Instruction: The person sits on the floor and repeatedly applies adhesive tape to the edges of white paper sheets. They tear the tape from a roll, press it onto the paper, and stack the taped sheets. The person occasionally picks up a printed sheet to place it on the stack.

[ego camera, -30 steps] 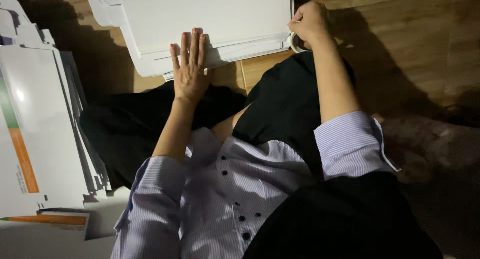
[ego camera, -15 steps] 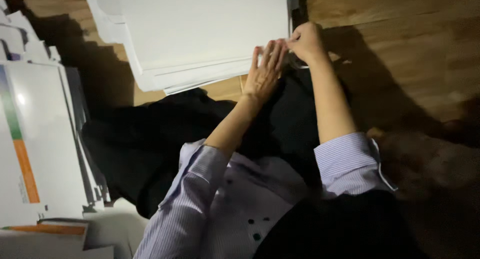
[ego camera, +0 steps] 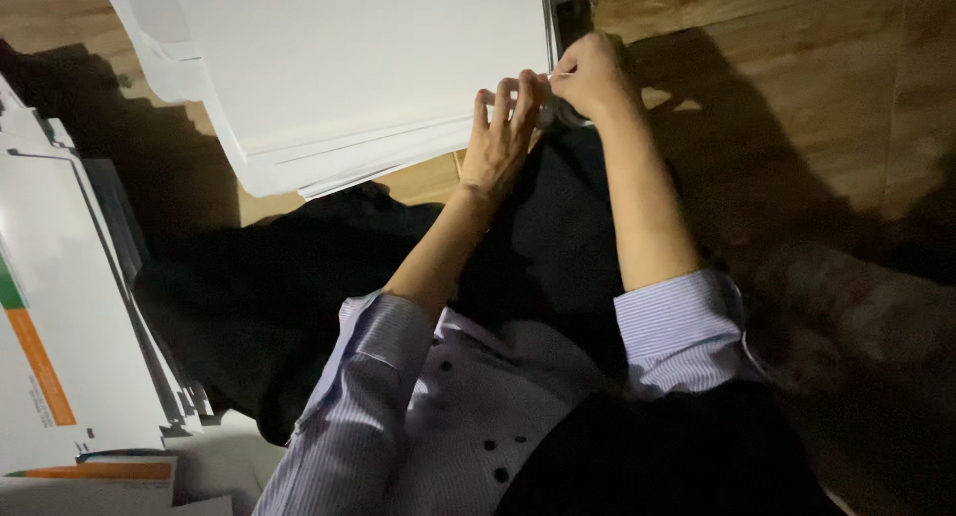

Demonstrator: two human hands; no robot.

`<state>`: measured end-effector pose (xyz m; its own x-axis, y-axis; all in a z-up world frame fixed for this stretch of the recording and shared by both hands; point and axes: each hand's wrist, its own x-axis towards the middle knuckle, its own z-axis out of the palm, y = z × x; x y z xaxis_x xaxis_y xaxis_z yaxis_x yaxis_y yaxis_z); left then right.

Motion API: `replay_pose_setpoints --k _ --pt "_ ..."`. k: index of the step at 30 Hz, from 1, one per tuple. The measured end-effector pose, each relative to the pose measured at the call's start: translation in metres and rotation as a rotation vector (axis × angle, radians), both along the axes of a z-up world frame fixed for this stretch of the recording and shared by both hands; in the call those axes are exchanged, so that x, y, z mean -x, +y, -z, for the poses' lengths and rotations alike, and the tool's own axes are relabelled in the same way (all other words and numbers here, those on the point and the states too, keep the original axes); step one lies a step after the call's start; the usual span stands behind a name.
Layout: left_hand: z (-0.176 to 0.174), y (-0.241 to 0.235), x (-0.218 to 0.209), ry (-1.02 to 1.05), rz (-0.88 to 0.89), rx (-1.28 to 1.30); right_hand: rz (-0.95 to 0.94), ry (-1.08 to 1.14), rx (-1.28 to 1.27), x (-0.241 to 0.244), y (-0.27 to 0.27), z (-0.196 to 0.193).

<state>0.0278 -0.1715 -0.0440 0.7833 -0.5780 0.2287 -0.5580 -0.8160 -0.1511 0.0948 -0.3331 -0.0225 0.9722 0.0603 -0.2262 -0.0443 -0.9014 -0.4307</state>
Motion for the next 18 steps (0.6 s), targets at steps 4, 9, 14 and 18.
replay_pose_setpoints --k 4,9,14,18 --pt "0.001 -0.001 -0.003 -0.124 0.013 -0.010 -0.019 -0.005 0.242 0.007 0.025 -0.038" --pt "-0.004 -0.004 -0.005 -0.262 -0.007 -0.090 0.002 0.142 0.412 0.008 0.036 -0.038" --pt "-0.024 -0.005 -0.013 -0.349 -0.053 -0.186 -0.106 0.057 0.415 0.011 0.032 -0.020" --pt "-0.030 -0.004 -0.019 -0.455 -0.066 -0.238 -0.398 -0.237 0.706 0.010 0.023 -0.005"
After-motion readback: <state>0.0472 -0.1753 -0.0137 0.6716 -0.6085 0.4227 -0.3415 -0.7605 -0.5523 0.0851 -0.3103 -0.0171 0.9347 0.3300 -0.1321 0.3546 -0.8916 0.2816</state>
